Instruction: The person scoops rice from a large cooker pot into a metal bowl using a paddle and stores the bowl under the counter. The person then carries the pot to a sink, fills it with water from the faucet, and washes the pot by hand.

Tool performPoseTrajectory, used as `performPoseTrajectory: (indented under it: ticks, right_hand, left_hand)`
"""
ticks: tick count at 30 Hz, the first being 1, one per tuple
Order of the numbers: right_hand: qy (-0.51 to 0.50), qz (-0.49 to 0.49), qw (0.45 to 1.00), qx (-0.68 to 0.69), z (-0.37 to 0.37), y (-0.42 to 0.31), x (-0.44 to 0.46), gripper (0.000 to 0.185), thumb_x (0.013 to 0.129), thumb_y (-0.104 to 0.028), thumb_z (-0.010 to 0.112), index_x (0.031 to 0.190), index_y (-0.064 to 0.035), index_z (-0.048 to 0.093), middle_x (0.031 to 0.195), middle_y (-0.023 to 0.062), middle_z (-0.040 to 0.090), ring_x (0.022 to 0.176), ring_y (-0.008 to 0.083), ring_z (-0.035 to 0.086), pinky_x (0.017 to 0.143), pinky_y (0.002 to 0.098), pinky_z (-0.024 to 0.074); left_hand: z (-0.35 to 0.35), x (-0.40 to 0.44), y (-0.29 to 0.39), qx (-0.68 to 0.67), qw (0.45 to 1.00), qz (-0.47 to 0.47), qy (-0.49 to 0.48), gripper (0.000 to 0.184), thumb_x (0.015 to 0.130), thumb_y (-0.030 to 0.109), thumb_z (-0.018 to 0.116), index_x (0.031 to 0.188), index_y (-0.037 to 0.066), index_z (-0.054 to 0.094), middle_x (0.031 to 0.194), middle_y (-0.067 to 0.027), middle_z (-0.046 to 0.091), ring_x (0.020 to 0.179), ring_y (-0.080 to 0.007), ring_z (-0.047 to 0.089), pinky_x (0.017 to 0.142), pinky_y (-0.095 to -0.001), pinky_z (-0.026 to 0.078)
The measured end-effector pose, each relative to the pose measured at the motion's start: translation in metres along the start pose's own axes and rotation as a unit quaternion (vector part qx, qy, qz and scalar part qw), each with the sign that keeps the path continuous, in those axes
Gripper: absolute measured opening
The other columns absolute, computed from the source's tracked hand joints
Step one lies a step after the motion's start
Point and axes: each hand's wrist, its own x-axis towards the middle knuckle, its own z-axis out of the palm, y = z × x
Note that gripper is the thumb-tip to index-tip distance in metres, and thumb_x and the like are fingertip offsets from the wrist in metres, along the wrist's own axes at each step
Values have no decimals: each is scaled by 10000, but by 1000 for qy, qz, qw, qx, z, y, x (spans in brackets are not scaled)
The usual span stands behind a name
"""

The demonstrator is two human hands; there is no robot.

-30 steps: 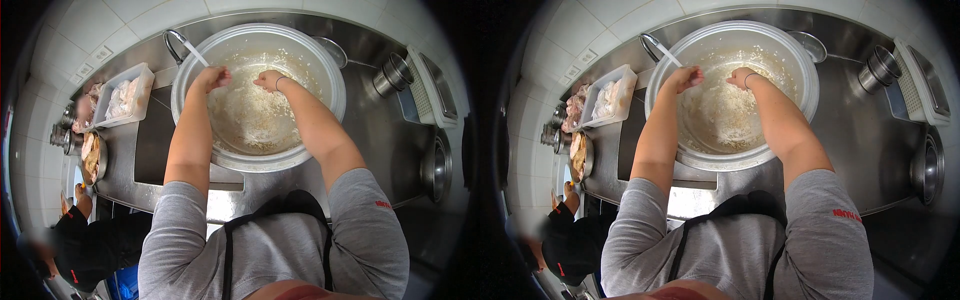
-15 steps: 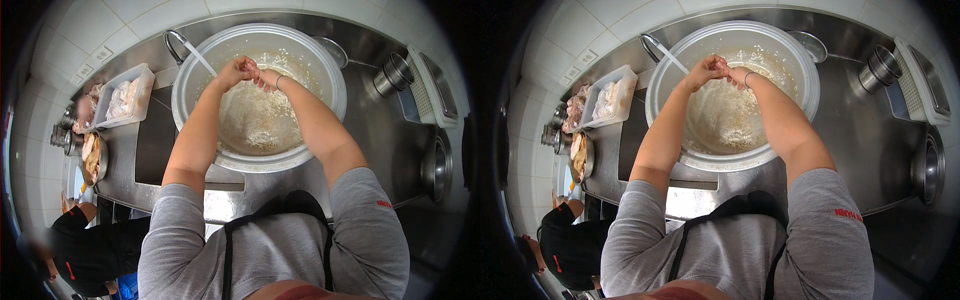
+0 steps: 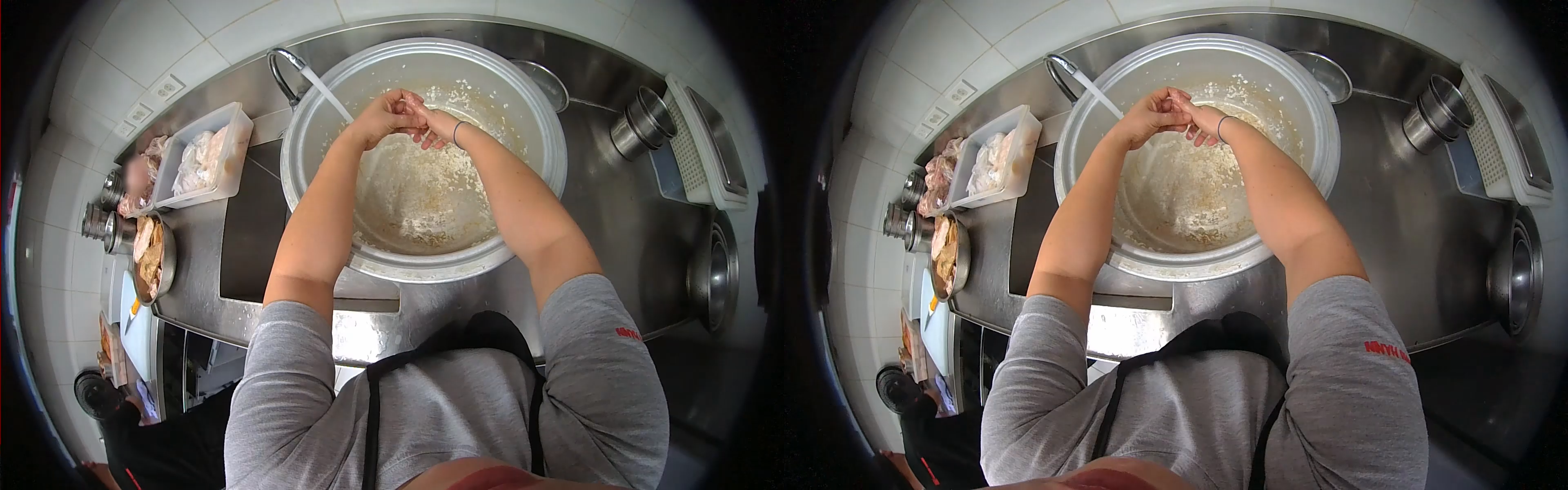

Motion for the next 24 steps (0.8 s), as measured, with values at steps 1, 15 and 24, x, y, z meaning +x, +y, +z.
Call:
performPoseTrajectory:
  ticks: [1,15,24]
  right_hand:
    - [0,0,1000,0,0,1,1,858,657,-801,197,945,-71,545,859,85,561,757,196,563,644,334,418]
    - [30,0,999,-36,-3,-1,1,868,670,-787,210,924,-35,560,889,116,572,722,204,574,615,329,434]
    - [46,-57,984,-165,-1,4,3,699,776,-653,272,840,-23,568,794,102,590,659,192,585,641,317,446]
  left_hand:
    - [0,0,0,-14,1000,-18,0,211,774,107,612,950,56,507,837,-34,593,771,-117,590,745,-242,487]
    - [-11,-3,2,-53,996,-40,52,178,815,208,574,897,51,554,813,-34,604,748,-110,581,738,-247,480]
    - [-15,-1,-4,8,997,-46,61,129,785,132,600,860,37,553,801,-48,604,692,-110,598,648,-219,503]
